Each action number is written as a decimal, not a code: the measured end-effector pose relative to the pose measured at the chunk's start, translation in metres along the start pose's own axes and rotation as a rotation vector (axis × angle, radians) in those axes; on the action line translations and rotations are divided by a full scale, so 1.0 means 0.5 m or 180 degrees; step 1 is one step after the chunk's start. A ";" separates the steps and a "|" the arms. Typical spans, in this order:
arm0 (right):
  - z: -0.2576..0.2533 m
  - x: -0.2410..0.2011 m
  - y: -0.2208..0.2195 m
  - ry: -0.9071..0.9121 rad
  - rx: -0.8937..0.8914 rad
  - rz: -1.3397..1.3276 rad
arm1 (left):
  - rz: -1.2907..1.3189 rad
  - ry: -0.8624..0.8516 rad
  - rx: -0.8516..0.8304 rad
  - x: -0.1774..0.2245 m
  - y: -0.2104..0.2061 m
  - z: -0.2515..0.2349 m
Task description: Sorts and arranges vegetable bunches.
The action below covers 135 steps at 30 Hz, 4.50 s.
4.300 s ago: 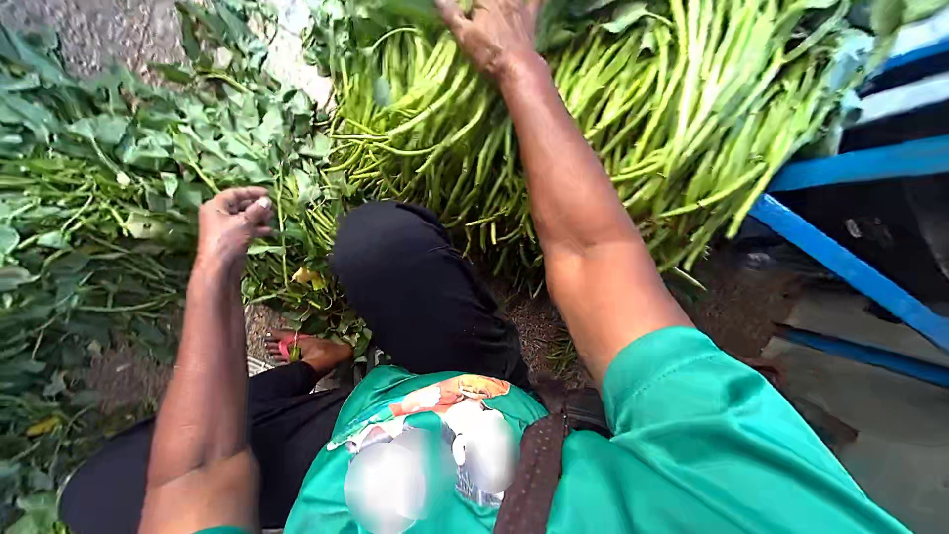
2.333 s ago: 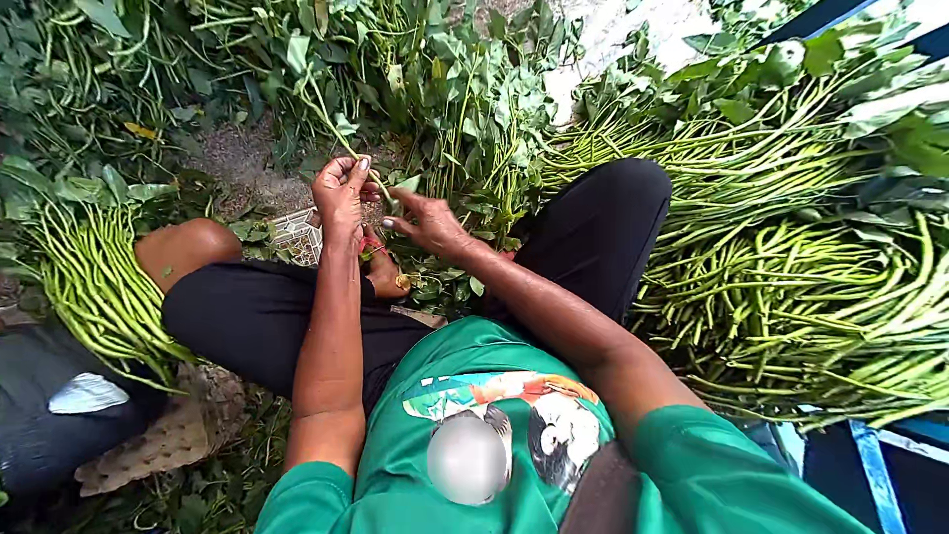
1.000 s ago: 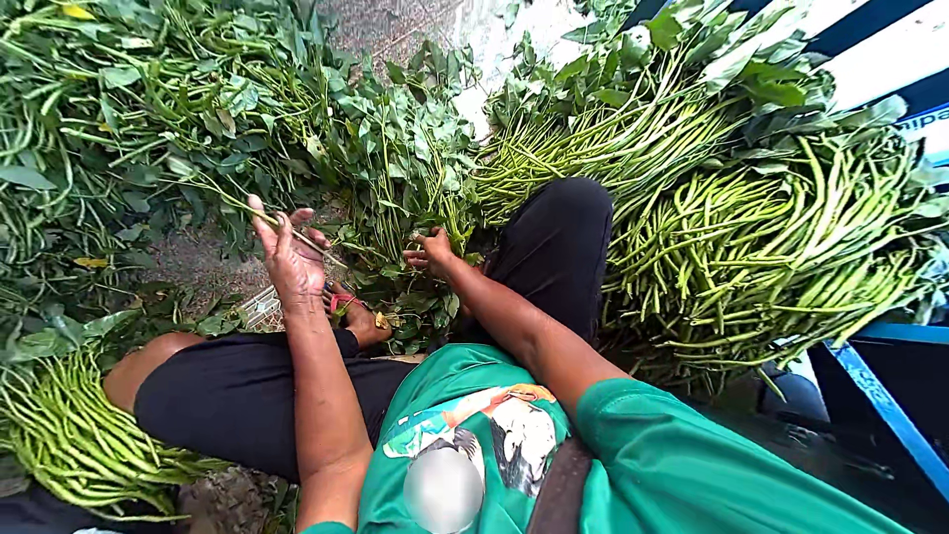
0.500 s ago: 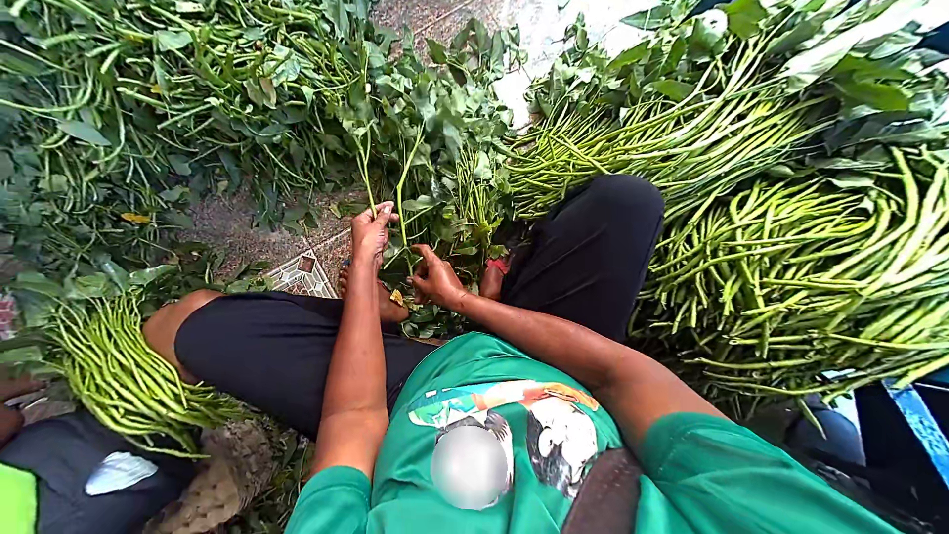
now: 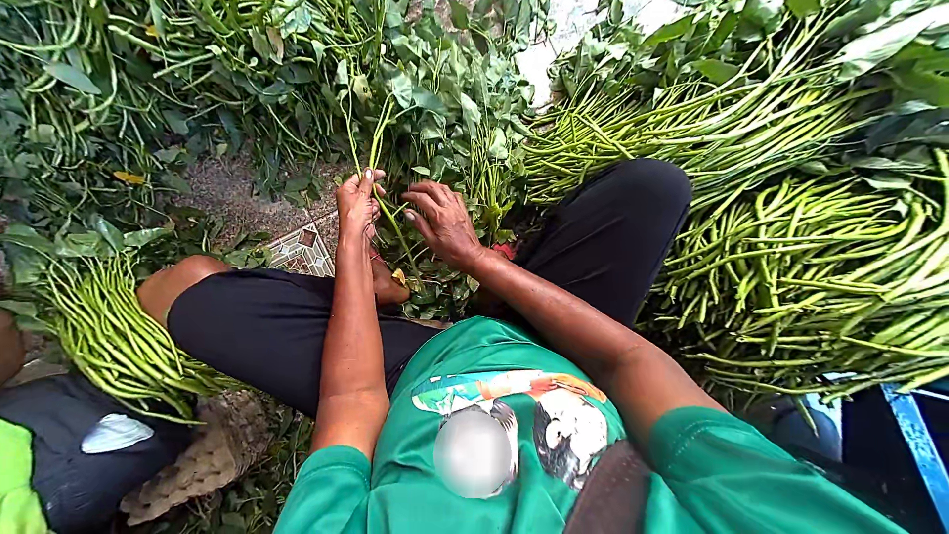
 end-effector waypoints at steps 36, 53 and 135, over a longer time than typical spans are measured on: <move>0.037 0.315 -0.004 -0.3587 -0.0091 -0.0781 | 0.0737 -0.1036 0.0269 0.015 -0.030 0.022; 0.041 0.272 -0.072 -0.3550 -0.0053 -0.1738 | 0.0366 0.0387 -0.0218 -0.064 -0.055 -0.009; -0.011 -0.041 0.017 0.0349 -0.0665 -0.0022 | 0.0443 -0.0348 -0.0167 -0.012 -0.012 0.006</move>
Point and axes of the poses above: each hand's wrist, its own z-axis away from the middle knuckle, its own y-axis out of the back of the hand, x = y × z, the point moved 3 cm from there along -z, towards the middle knuckle, and after that the axes turned 9 degrees about y, right-handed, at the moved point
